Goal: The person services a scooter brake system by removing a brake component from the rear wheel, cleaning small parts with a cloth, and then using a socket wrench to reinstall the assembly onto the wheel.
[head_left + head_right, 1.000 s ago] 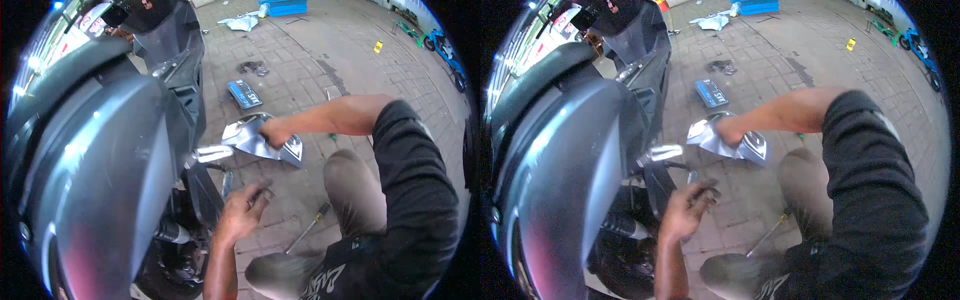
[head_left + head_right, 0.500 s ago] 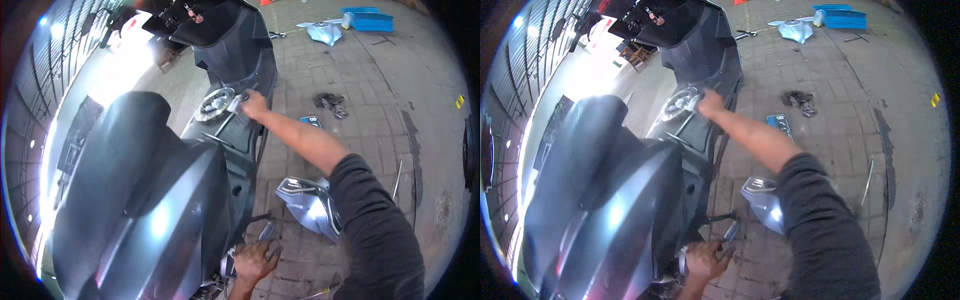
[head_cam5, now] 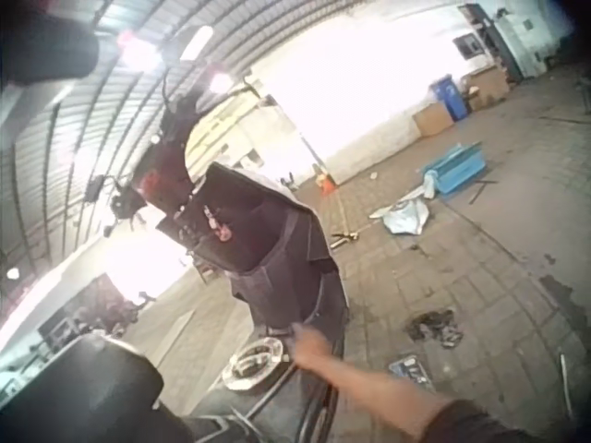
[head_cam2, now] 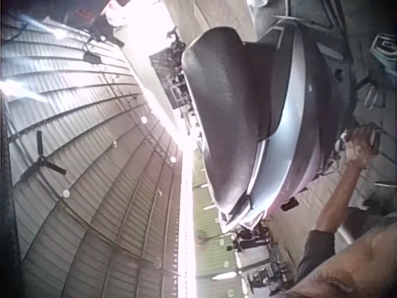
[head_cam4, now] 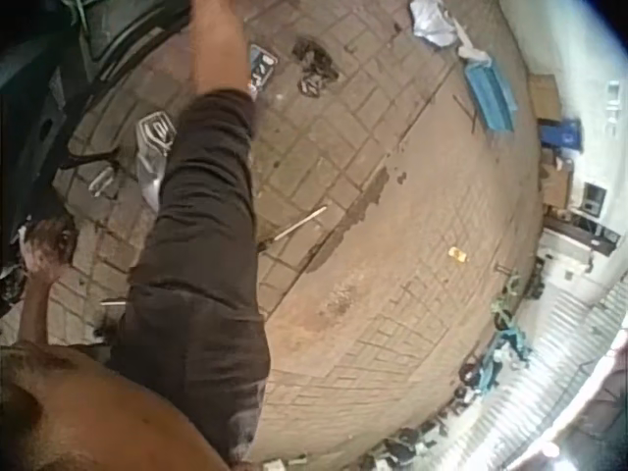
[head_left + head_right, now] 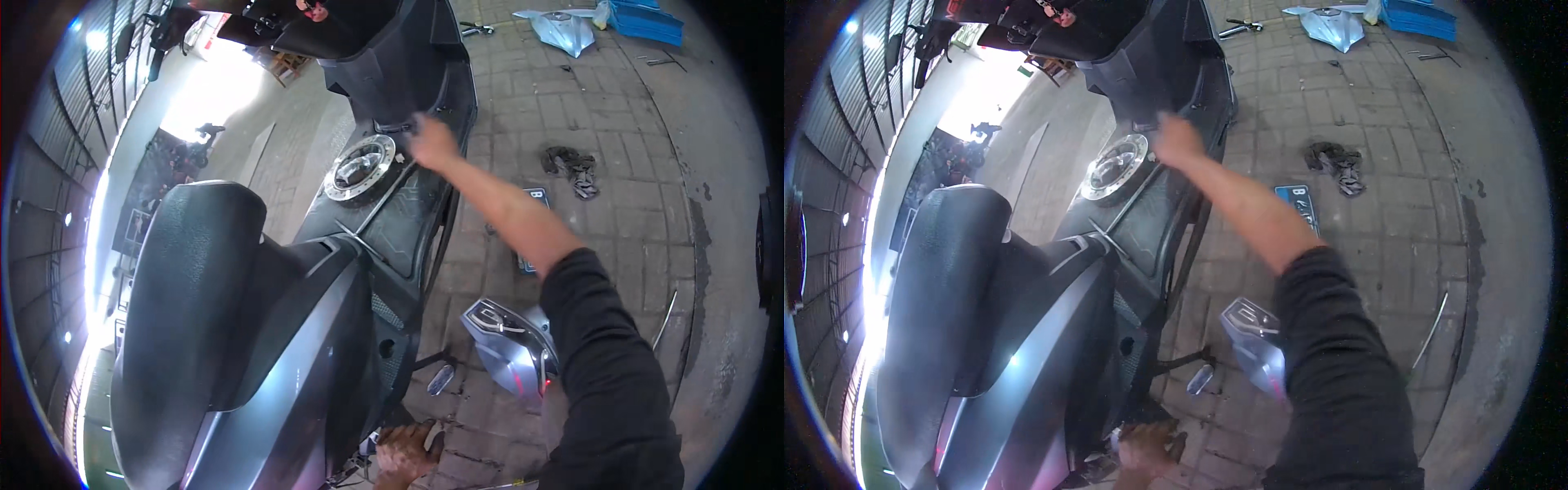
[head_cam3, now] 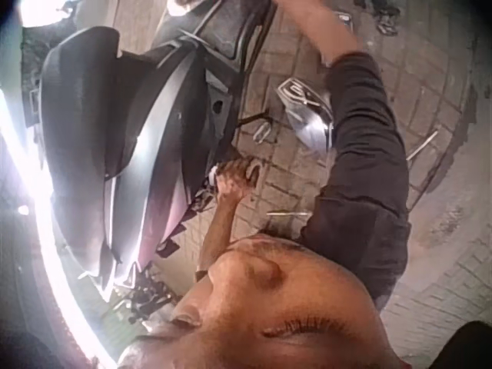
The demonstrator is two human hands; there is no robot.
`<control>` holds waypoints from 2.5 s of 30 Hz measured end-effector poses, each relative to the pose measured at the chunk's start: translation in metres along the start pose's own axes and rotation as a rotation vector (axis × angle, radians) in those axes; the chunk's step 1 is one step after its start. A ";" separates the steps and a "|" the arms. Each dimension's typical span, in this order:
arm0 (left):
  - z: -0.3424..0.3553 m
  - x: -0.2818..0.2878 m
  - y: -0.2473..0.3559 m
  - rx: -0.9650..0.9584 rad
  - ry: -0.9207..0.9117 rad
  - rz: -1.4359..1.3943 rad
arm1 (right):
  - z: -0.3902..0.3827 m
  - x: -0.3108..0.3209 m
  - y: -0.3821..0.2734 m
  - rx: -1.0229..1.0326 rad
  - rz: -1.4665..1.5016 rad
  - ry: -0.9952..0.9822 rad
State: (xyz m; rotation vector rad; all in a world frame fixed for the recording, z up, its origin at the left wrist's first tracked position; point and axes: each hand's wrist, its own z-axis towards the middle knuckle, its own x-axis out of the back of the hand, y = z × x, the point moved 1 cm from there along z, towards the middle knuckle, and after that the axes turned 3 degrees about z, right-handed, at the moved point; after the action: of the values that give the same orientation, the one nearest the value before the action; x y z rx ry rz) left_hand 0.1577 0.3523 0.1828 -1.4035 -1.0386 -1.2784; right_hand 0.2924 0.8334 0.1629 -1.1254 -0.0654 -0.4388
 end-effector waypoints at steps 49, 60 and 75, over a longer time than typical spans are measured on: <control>0.014 0.007 0.006 0.235 -0.538 0.029 | 0.011 -0.058 -0.012 -0.203 -0.605 -0.424; 0.014 -0.003 0.003 0.252 -0.536 -0.030 | 0.051 -0.095 0.034 -0.020 -0.518 -0.642; 0.013 -0.007 -0.004 0.233 -0.552 -0.070 | 0.042 -0.101 0.028 0.164 -0.405 -0.592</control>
State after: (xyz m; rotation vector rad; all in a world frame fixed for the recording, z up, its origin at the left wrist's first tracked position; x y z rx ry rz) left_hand 0.1553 0.3662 0.1757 -1.5825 -1.5621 -0.7916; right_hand 0.2174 0.9111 0.1303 -1.0475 -0.8444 -0.4352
